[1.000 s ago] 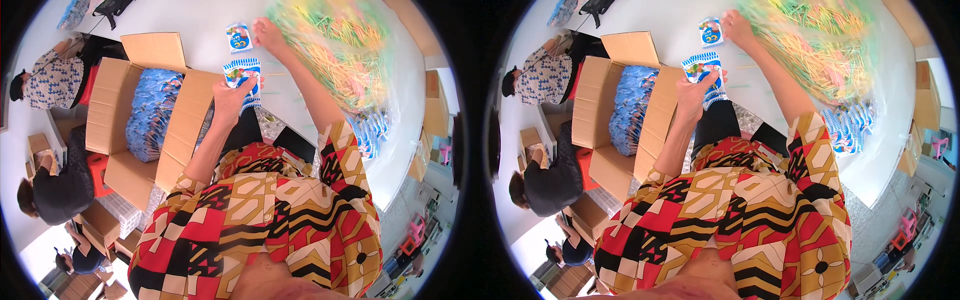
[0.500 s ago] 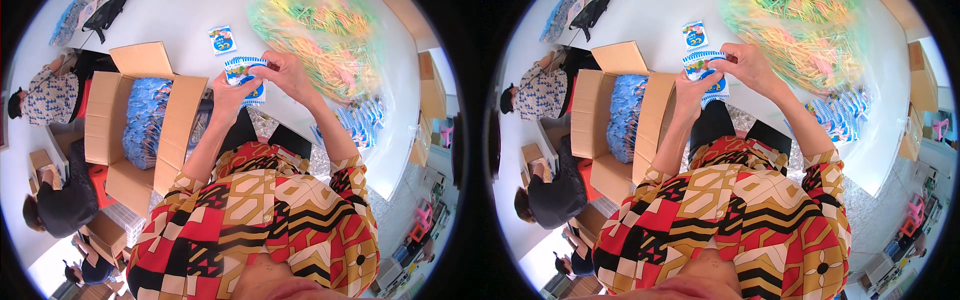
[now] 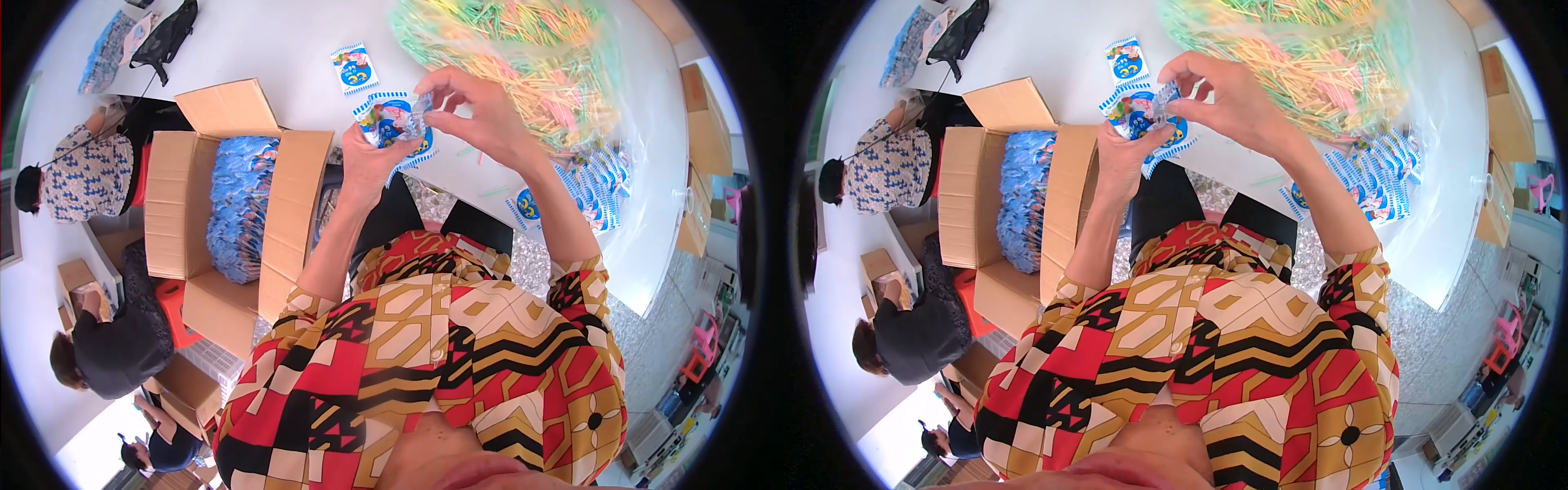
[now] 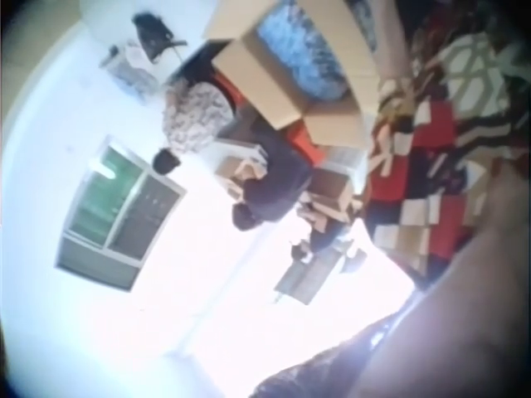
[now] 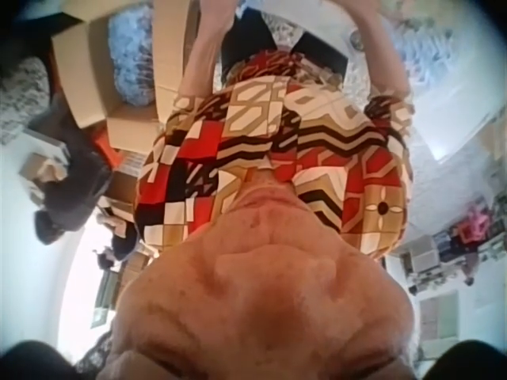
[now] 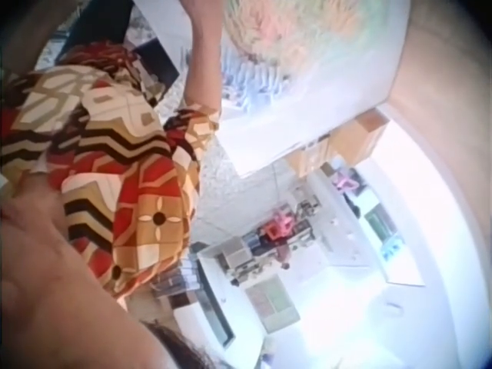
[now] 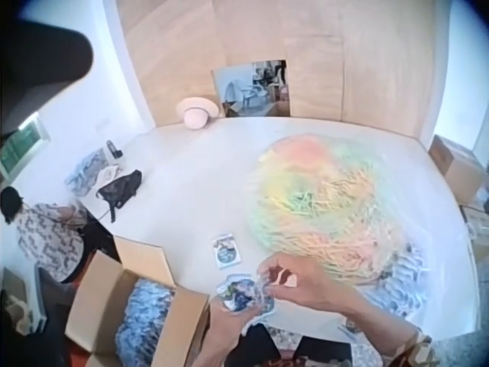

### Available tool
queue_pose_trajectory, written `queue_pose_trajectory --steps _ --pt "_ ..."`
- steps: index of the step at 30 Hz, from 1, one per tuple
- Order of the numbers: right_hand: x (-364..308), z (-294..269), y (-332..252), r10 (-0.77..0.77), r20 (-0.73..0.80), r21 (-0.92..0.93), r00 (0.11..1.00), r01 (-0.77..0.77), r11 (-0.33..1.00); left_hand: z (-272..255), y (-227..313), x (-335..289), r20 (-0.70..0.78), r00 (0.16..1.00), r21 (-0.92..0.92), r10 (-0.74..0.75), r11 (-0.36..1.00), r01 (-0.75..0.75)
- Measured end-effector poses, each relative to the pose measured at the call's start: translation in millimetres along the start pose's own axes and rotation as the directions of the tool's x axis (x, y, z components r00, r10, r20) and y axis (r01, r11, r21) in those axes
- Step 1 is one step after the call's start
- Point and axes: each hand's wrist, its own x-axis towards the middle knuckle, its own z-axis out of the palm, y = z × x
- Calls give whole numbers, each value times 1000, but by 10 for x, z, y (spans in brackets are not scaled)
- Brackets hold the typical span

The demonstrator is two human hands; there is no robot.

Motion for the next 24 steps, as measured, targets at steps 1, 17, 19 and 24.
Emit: queue_pose_trajectory --steps 1,17,19,24 --pt "-9 -12 -54 -80 -76 -84 994 73 994 -10 -9 3 -21 999 7 28 1000 -28" --pt "-168 -11 -238 -375 232 -607 897 435 665 57 -70 -19 5 1000 38 13 999 -13" --pt "-159 -16 -267 -326 201 -587 924 380 715 96 -101 -18 -13 999 -2 -36 999 36" --pt "36 -304 -107 -185 -74 -223 980 165 961 153 -67 5 46 996 -39 -80 996 81"
